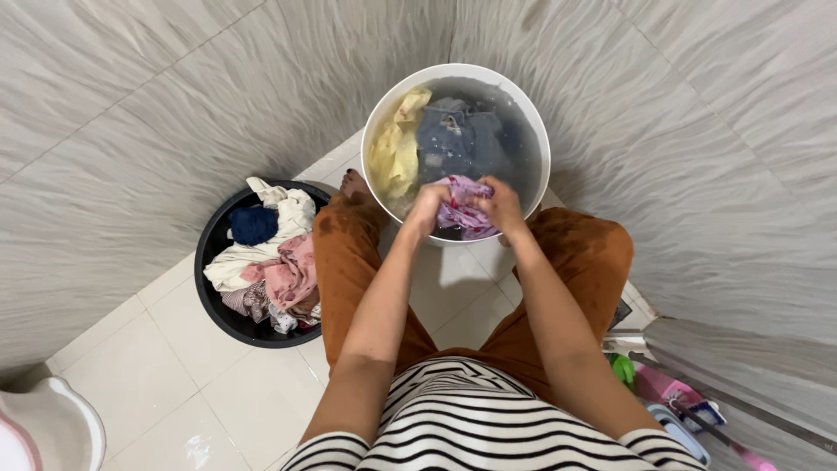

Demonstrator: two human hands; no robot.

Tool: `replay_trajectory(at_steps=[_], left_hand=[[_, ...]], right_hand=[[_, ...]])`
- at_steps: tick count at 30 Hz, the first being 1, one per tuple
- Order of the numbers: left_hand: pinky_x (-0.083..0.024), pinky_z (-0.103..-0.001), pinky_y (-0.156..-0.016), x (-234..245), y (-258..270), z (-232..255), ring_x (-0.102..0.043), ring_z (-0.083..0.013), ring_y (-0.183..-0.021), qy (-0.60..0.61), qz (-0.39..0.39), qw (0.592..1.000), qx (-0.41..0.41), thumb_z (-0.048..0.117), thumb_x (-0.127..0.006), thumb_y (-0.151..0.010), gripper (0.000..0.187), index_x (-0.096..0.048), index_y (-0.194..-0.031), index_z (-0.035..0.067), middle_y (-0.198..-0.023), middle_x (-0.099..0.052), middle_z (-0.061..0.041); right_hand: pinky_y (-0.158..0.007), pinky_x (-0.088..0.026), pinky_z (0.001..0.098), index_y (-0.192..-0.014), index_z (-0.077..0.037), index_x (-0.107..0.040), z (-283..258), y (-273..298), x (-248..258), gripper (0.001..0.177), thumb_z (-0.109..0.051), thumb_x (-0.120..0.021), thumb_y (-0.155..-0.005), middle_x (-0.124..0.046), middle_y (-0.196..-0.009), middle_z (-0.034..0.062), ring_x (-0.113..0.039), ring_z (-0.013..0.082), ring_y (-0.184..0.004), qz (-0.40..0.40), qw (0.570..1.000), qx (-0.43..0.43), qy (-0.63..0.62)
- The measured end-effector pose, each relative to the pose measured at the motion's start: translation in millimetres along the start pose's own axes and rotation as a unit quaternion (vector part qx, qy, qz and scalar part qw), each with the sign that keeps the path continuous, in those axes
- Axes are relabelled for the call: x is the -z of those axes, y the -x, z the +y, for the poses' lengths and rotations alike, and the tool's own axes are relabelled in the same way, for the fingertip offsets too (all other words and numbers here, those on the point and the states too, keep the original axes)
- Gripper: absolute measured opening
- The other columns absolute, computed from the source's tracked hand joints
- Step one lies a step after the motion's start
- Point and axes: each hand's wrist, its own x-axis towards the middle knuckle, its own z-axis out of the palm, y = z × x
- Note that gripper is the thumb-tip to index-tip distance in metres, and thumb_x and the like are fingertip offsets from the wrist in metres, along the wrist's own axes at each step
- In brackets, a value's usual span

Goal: The person washes clothes by hand in a bucket, scrubbing, rinsing, and wringing out several items of clothing before placing them in a separate bin.

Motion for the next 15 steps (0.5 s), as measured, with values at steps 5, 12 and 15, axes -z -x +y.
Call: replay_trajectory(at_steps=[5,12,15], left_hand=[[-0.053,-0.039,-0.095,-21.0,37.2,31.1,-0.071,-0.0319,-0.106,-0.018,-0.087,0.988,-0.130,0.000,-0.065,-0.073,0.052,-0.063,-0.125,0.001,-0.115,-0.070,-0.016],[-0.050,-0.053,-0.094,8.1,14.5,-15.1,-0.062,-0.0505,-0.111,-0.460,0.245,0.839,-0.156,0.005,-0.059,-0.089,0.026,-0.064,-0.115,0.001,-0.125,-0.061,-0.035],[-0.053,-0.048,-0.093,20.1,-3.0,-25.2,-0.067,-0.0466,-0.105,-0.434,0.258,0.851,-0.140,0.006,-0.062,-0.083,0.028,-0.068,-0.109,-0.002,-0.110,-0.068,-0.033]], right_hand=[[-0.085,-0.054,0.0392,-0.114,-0.002,-0.069,41.1,-28.3,-10.0,0.036,-0.001,-0.079,-0.080,-0.070,-0.104,0.0145,-0.070,0.0307,-0.097,0.003,0.996,0.086,-0.017],[-0.083,-0.061,0.0397,-0.119,-0.005,-0.054,-10.4,-12.2,-18.3,0.040,0.003,-0.070,-0.083,-0.069,-0.105,0.0130,-0.071,0.0252,-0.094,-0.161,0.773,-0.187,-0.585],[-0.083,-0.059,0.0377,-0.117,-0.011,-0.052,-27.9,-2.5,-14.2,0.042,0.003,-0.070,-0.081,-0.068,-0.103,0.0115,-0.069,0.0222,-0.094,-0.206,0.801,-0.175,-0.534]])
